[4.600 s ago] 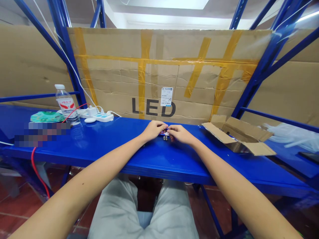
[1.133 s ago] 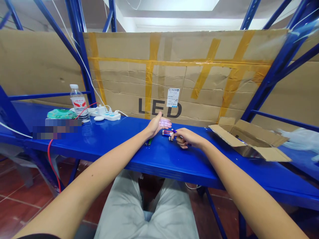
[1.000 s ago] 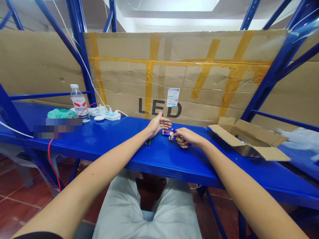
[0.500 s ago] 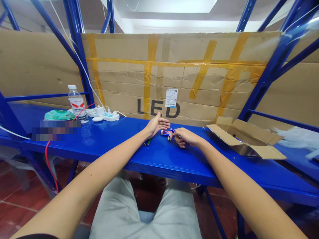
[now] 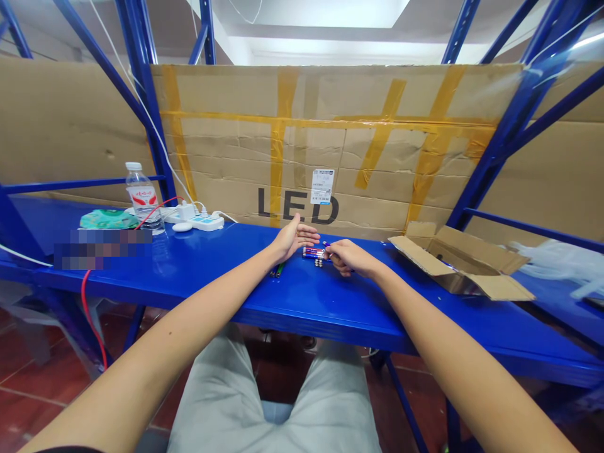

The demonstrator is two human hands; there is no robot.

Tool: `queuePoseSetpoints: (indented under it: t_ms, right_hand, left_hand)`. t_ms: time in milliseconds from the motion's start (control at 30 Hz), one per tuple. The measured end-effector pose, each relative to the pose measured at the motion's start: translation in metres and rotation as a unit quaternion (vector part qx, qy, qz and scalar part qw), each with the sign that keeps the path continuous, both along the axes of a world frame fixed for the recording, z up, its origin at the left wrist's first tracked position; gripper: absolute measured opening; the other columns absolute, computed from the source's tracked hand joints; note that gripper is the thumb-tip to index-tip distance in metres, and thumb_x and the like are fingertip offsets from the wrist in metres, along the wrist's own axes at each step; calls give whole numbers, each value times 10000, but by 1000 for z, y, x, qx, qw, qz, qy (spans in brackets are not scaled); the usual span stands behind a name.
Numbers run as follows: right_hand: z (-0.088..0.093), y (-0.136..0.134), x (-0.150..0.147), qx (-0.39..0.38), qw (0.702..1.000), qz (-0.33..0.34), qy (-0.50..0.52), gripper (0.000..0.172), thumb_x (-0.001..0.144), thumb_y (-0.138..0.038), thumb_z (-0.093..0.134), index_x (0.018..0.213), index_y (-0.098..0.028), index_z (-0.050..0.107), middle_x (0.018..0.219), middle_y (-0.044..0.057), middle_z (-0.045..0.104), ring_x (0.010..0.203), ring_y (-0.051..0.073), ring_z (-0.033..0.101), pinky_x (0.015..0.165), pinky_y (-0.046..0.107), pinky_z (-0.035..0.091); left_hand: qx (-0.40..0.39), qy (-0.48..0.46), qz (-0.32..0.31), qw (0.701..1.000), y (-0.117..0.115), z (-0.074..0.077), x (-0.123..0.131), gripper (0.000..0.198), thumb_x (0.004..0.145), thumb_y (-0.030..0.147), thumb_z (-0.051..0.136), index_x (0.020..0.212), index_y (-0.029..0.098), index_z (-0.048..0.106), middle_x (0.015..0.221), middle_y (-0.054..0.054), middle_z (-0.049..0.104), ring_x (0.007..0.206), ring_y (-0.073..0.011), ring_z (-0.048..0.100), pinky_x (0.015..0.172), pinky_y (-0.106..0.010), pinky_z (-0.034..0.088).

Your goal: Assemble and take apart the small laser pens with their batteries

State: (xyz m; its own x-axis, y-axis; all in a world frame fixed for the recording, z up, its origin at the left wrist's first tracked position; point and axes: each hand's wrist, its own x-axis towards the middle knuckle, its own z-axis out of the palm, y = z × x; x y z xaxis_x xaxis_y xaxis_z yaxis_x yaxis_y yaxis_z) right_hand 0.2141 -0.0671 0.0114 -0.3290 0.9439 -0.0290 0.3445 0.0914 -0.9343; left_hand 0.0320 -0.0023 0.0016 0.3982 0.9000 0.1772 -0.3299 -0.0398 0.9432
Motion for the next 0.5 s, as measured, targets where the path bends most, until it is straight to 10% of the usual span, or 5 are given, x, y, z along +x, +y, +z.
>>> queuePoseSetpoints:
  t_ms: [500]
  right_hand:
    - [-2,1,1,-11,999,40,13,160,858,-231,472,719,-164,516,392,-94,298,324,59,232,319,193,268]
  left_hand:
    - [-10,7,-7,1000,-4,2,0,693,989,555,217,856,66,689,857,-208,726,823,-233,709,803,-337,529]
